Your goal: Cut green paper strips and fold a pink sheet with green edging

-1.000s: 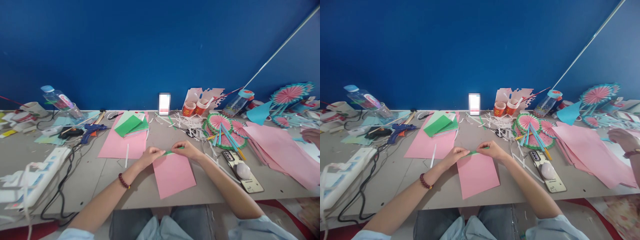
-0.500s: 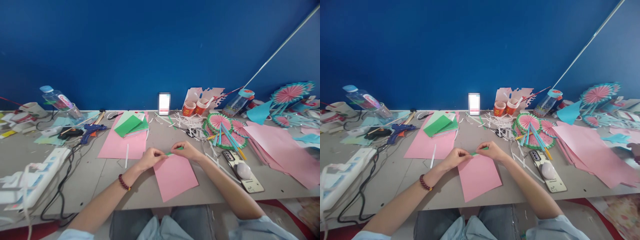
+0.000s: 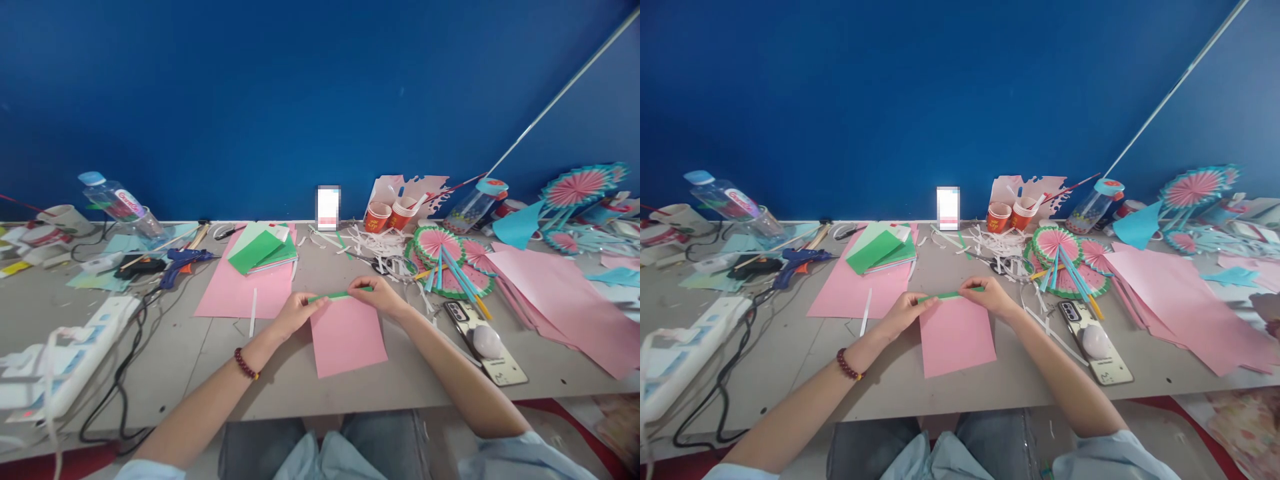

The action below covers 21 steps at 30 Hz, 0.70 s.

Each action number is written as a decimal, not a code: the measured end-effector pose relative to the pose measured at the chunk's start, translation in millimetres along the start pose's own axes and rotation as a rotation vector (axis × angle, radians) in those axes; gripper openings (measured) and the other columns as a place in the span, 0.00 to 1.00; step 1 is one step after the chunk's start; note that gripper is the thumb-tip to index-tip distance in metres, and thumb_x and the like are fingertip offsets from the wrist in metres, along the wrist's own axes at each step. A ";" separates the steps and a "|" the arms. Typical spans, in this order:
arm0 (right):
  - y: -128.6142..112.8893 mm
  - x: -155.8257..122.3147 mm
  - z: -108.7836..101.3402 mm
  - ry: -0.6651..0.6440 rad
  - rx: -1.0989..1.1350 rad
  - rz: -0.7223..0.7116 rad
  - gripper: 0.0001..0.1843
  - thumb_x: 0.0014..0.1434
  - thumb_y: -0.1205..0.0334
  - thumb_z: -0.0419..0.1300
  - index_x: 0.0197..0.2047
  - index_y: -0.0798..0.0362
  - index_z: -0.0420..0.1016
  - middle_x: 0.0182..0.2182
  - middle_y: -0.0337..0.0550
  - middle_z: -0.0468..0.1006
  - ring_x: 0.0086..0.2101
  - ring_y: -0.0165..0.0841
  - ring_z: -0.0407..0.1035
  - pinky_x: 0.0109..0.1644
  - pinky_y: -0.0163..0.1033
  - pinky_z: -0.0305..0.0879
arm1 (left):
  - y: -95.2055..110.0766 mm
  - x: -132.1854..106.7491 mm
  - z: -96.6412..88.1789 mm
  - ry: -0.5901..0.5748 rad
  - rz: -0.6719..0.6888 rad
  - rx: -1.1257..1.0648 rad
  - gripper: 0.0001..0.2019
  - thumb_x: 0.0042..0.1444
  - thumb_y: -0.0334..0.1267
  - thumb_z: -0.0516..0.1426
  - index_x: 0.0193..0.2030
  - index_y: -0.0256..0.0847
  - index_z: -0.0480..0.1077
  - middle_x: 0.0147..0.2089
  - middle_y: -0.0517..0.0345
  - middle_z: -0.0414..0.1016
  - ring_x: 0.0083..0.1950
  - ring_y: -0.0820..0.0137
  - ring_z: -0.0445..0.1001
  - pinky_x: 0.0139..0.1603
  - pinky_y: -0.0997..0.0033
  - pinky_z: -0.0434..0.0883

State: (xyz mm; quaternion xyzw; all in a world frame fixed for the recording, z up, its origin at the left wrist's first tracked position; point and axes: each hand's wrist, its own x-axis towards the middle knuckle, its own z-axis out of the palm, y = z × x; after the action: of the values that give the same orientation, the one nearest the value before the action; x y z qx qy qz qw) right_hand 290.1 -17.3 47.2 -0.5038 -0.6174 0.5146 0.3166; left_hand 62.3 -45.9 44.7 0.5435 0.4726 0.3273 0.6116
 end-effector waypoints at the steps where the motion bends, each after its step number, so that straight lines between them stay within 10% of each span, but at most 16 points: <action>1: 0.1 0.0 0.2 0.000 0.002 0.002 0.15 0.49 0.50 0.63 0.30 0.55 0.76 0.28 0.39 0.74 0.29 0.29 0.65 0.33 0.33 0.59 | -0.2 0.3 0.5 0.009 -0.005 -0.024 0.21 0.48 0.55 0.60 0.30 0.35 0.76 0.27 0.57 0.76 0.27 0.70 0.70 0.28 0.74 0.62; 11: 4.4 1.7 7.9 -0.017 0.050 0.009 0.17 0.48 0.47 0.64 0.30 0.55 0.77 0.26 0.39 0.74 0.26 0.28 0.65 0.30 0.34 0.58 | -8.1 6.0 3.3 0.233 0.120 -0.004 0.20 0.44 0.53 0.62 0.20 0.36 0.70 0.18 0.62 0.65 0.23 0.75 0.62 0.23 0.75 0.57; 21: 0.0 0.7 10.9 -0.015 0.122 0.018 0.19 0.46 0.46 0.65 0.28 0.56 0.75 0.25 0.38 0.73 0.25 0.27 0.63 0.29 0.33 0.57 | -11.0 1.3 2.4 0.127 0.078 -0.285 0.22 0.48 0.55 0.59 0.21 0.36 0.67 0.20 0.62 0.64 0.23 0.75 0.61 0.26 0.74 0.59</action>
State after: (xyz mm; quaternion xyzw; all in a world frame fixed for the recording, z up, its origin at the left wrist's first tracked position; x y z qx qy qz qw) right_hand 280.0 -20.1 44.2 -0.4853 -0.5828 0.5577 0.3374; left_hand 63.7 -47.8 33.6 0.4474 0.4376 0.4481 0.6384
